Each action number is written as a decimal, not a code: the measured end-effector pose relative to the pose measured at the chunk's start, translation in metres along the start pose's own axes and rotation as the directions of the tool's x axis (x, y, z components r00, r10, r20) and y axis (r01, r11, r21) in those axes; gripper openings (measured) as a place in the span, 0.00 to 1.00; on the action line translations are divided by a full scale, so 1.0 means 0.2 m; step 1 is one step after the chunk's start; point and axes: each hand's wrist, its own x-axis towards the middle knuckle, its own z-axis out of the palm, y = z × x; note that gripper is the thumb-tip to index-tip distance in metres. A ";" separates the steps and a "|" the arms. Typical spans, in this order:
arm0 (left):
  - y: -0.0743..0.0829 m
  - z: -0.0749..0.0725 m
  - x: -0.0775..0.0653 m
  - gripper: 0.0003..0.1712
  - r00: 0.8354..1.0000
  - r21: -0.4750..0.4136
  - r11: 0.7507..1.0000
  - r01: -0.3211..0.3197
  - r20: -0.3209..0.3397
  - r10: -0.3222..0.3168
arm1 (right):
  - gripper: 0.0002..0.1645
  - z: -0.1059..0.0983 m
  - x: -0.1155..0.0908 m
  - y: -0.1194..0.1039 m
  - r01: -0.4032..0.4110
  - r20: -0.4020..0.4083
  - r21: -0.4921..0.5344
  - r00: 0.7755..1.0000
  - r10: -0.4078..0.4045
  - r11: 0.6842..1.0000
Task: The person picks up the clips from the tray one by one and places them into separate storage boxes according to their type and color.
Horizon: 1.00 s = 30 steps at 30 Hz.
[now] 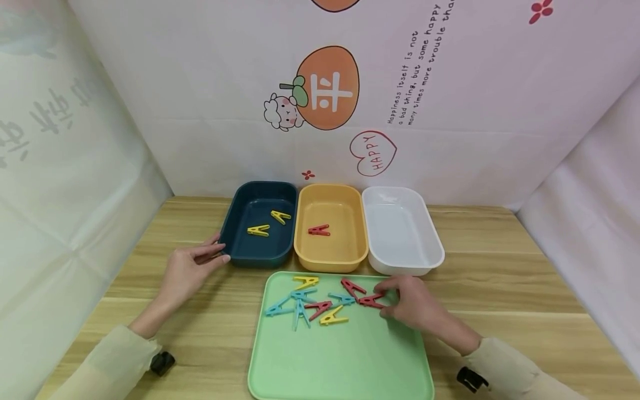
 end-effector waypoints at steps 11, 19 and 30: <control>0.00 0.00 0.00 0.21 1.000 -0.013 1.000 -0.003 0.001 0.003 | 0.23 0.00 -0.02 0.02 -0.022 0.006 -0.009 1.000 0.022 1.000; 0.00 0.00 0.00 0.21 1.000 -0.015 1.000 -0.007 0.000 0.007 | 0.24 -0.01 -0.01 0.02 0.010 0.015 -0.015 1.000 -0.010 1.000; 0.00 0.00 0.01 0.21 1.000 0.000 1.000 -0.007 -0.001 0.007 | 0.21 -0.01 -0.01 0.02 0.027 0.018 -0.027 0.999 -0.027 0.999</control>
